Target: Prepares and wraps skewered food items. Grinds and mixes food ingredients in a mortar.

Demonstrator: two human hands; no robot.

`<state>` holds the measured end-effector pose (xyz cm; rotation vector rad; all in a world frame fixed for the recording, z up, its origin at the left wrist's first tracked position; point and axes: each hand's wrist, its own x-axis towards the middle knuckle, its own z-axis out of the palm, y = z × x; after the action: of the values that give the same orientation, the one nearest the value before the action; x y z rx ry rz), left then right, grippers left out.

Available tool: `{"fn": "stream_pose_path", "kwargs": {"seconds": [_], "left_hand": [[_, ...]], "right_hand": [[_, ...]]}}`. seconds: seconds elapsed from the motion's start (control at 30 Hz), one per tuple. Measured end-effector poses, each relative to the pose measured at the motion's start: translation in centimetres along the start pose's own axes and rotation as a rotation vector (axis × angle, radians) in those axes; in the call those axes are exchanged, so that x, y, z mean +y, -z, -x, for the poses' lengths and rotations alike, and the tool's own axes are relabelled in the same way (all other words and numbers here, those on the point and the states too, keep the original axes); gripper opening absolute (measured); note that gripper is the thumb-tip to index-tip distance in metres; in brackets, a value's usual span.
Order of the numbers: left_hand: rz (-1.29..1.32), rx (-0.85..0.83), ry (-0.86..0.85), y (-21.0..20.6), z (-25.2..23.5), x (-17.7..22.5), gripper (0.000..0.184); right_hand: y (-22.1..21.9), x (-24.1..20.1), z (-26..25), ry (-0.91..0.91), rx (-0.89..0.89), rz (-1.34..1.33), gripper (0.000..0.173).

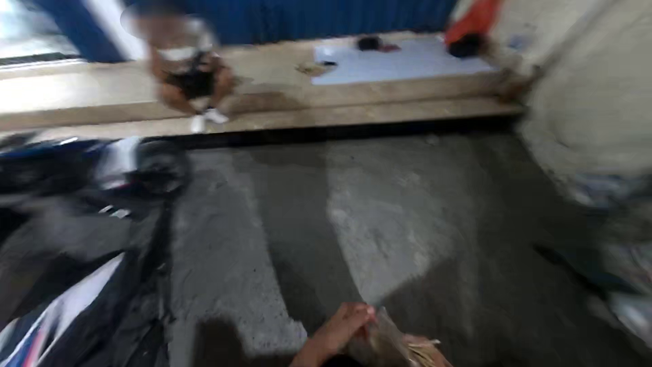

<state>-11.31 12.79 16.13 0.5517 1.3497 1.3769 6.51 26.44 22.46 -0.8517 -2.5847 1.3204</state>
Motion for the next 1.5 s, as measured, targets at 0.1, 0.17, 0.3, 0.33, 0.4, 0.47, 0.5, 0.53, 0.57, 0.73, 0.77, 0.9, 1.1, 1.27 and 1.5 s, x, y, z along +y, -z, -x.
{"fn": "stream_pose_path", "kwargs": {"seconds": [0.1,0.17,0.3,0.33,0.4,0.47,0.5,0.53,0.57,0.73,0.77,0.9,1.1,1.27,1.5], "left_hand": [[-0.093,-0.408,0.004,-3.9,-3.4,3.0,0.038],[-0.194,-0.608,0.044,-7.2,-4.5,3.3,0.021],[-0.479,-0.859,-0.047,-13.8,-5.4,2.9,0.018],[-0.523,-0.918,-0.072,-15.5,-5.4,2.6,0.022],[-0.565,-1.060,-0.090,-19.1,-5.5,2.0,0.033],[-0.598,-1.174,-0.099,-22.9,-5.0,1.3,0.037],[-0.614,-1.209,-0.097,-24.8,-4.4,0.9,0.036],[-0.614,-1.237,-0.089,-26.5,-3.7,0.5,0.035],[-0.575,-1.253,-0.068,-28.1,-2.9,0.1,0.031],[-0.202,-1.358,0.165,-34.7,0.2,-4.0,0.025],[-0.298,-1.523,0.033,-35.7,0.3,-5.5,0.052],[-0.874,-1.900,-0.362,-38.6,4.3,-7.8,0.096],[-0.953,-2.298,-0.474,-45.3,9.2,-11.1,0.029],[-0.316,-2.564,-0.738,-50.3,12.5,-18.2,0.026],[-0.500,-2.952,-0.675,-51.8,13.1,-19.3,0.012]], "right_hand": [[-0.2,0.6,4.1,-0.229,0.146,0.118,0.031],[-0.6,0.5,7.0,-0.322,0.328,0.201,0.031],[-0.9,1.3,12.2,-0.502,0.617,0.172,0.034],[-0.9,1.6,13.5,-0.550,0.659,0.139,0.031],[-0.8,2.2,16.0,-0.634,0.721,0.056,0.025],[-0.7,2.8,18.7,-0.718,0.793,-0.019,0.021],[-0.9,3.2,20.0,-0.749,0.841,-0.054,0.019],[-1.1,3.4,21.4,-0.770,0.893,-0.086,0.017],[-1.2,3.5,23.0,-0.784,0.943,-0.141,0.017],[-2.4,2.4,29.7,-0.721,1.400,-0.279,0.024],[-2.6,2.0,30.9,-0.707,1.508,-0.270,0.024],[-2.4,0.0,34.4,-0.692,1.812,-0.294,0.029],[-3.0,-4.6,35.2,-0.828,2.291,0.305,0.032],[-5.6,-10.5,34.3,-0.735,2.963,0.462,0.030],[-16.0,1.6,42.5,-1.711,3.082,-0.435,0.068]]}}
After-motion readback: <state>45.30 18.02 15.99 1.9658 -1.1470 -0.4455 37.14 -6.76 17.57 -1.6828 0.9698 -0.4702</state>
